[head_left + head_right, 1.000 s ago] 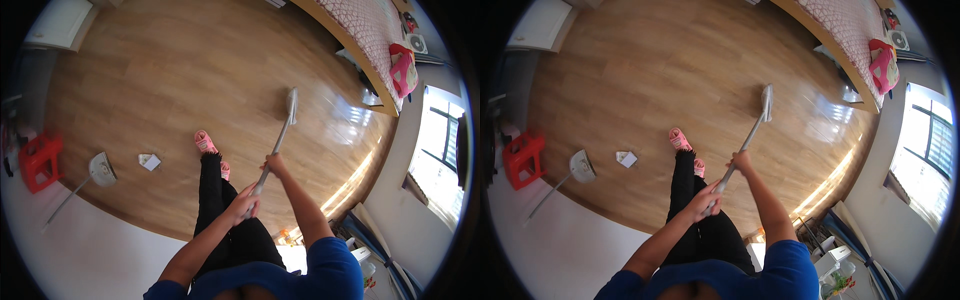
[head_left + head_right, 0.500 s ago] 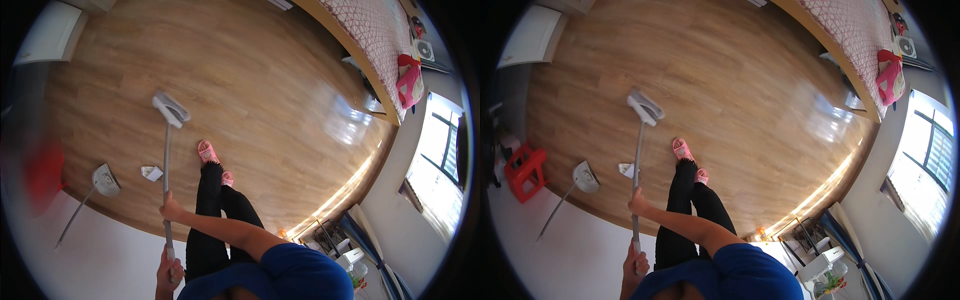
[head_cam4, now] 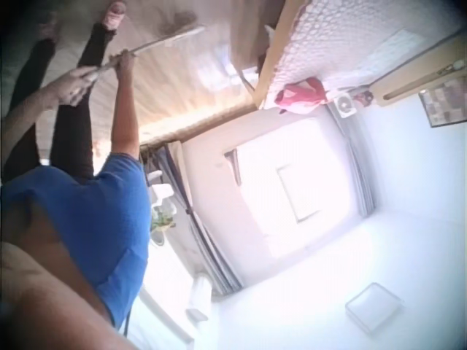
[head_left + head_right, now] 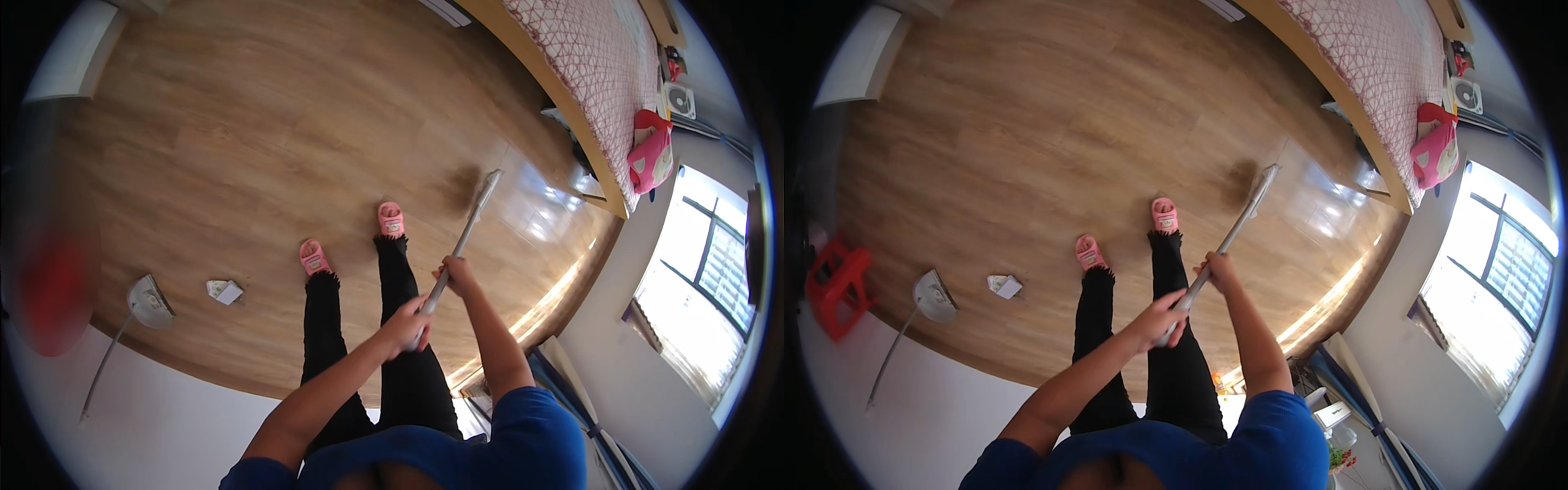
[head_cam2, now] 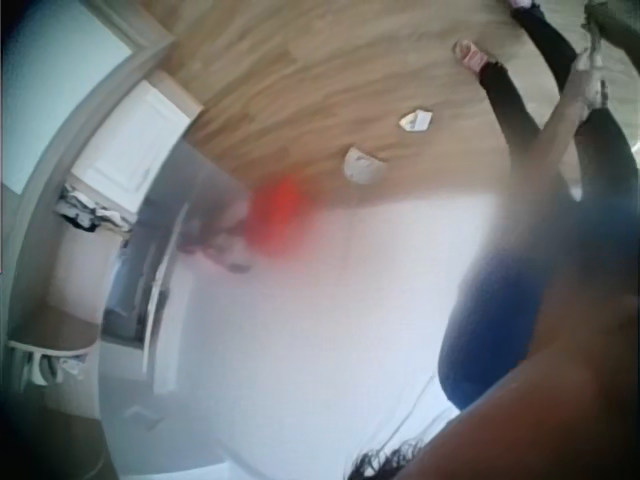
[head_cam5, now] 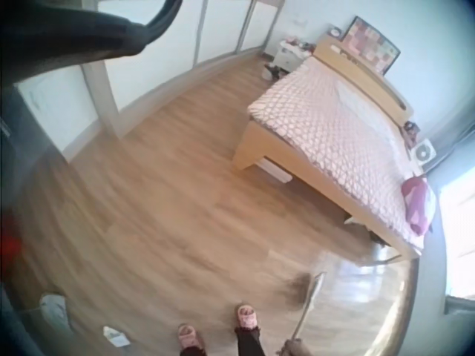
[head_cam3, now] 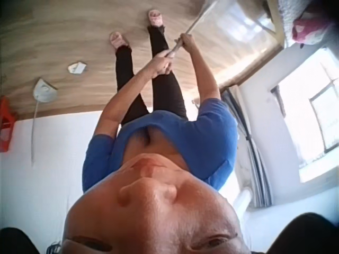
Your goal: The person sweeps a wooden floor in a bedroom using a long-handled broom. They move a white stool and a plastic bottle to clear the path, then sweep debris into a pile near a bed and a trash can.
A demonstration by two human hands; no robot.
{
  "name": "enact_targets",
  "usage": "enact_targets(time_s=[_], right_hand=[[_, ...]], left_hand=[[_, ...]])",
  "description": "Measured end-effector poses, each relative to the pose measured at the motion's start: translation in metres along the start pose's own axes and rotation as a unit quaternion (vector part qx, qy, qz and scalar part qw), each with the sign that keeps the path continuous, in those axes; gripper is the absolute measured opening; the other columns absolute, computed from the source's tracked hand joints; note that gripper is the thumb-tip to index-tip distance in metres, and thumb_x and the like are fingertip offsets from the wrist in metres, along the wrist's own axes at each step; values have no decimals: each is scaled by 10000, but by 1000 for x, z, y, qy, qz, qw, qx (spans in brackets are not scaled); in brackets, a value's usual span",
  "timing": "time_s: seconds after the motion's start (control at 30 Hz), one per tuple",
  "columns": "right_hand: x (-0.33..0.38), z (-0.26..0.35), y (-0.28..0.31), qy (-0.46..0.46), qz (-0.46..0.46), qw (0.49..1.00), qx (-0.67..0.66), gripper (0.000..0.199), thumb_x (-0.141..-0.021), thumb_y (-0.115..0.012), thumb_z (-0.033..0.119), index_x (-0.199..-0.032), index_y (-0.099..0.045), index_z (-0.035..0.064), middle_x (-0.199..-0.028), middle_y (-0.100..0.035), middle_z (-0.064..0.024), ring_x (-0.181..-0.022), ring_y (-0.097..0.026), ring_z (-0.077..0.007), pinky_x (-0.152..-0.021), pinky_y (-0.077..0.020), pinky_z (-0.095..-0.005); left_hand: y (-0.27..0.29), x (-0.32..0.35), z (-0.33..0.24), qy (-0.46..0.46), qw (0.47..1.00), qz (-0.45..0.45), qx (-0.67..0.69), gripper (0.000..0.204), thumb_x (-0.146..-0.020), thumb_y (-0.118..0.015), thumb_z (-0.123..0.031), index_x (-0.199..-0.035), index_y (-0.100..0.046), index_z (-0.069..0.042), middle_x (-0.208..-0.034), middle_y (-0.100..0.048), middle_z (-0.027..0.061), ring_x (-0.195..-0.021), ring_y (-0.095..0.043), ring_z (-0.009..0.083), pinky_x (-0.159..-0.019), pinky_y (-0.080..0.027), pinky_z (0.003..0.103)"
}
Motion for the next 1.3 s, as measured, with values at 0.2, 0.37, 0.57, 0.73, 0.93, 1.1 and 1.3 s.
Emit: enact_targets(time_s=[0.2, 0.37, 0.57, 0.73, 0.93, 1.1, 1.3], right_hand=[[-23, 48, -92, 2, 57, 995, 86, 64, -734, -481, 23, -739, -432, -17, -623, -472, -96, -516, -529, -224, -527, -541, -382], [54, 1, -245, 121, 116, 898, 406, 462, -756, -550, 148, -1021, -252, -85, -803, -579, -141, -596, -546, -276, -576, -464, -395], [152, -71, -283, 62, 402, 835, 369, 466, -773, -419, -25, -1154, -159, -90, -629, -494, -140, -493, -576, -266, -453, -499, -372], [164, -1, -204, -66, 318, 946, 1, 479, -789, -442, 4, -1213, -224, 36, -713, -482, -75, -565, -560, -166, -456, -480, -299], [75, 137, -82, 131, 125, 976, 120, 469, -832, -490, 101, -1263, -306, 87, -580, -456, -9, -398, -399, -84, -337, -327, -212], [-5, 248, -18, 204, 62, 964, 159, 422, -843, -505, 156, -1228, -356, 71, -579, -471, -47, -410, -421, -88, -335, -335, -206], [-71, 316, -53, 229, 56, 962, 141, 440, -846, -469, 137, -1254, -318, 69, -603, -490, -81, -433, -458, -122, -347, -373, -220]], left_hand=[[44, 2, -58, -6, 980, -9, 197, 511, -834, -446, -81, -1297, -249, -165, -630, -422, 9, -452, -402, 77, -399, -320, 212], [78, 134, -13, -172, 938, -104, 283, 512, -847, -441, -132, -1314, -236, -173, -624, -424, 18, -386, -357, 66, -376, -285, 194], [13, 208, 52, -230, 844, -207, 439, 568, -840, -451, -160, -1323, -167, -254, -617, -411, 52, -360, -332, 81, -324, -252, 205], [-49, 143, 51, -239, 875, -100, 408, 636, -843, -477, -218, -1324, -76, -331, -646, -412, 78, -381, -358, 140, -360, -312, 257], [-74, 4, 32, -218, 945, -91, 225, 594, -877, -445, -287, -1335, -117, -96, -1035, -495, 158, -873, -550, 221, -782, -429, 307], [-13, -31, 78, -278, 904, -318, 70, 278, -866, -457, -125, -1113, -416, -3, -914, -550, 96, -830, -556, 155, -774, -426, 253], [0, -15, 110, -214, 900, -360, 118, 216, -858, -437, -83, -1057, -454, -1, -889, -557, 98, -786, -567, 157, -724, -443, 252]])
Point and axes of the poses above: each hand's wrist, its own x-axis away from the middle knuckle, its own y-axis out of the back of the hand, z = x × y, the point moved 5 cm from there along -x, towards the middle knuckle
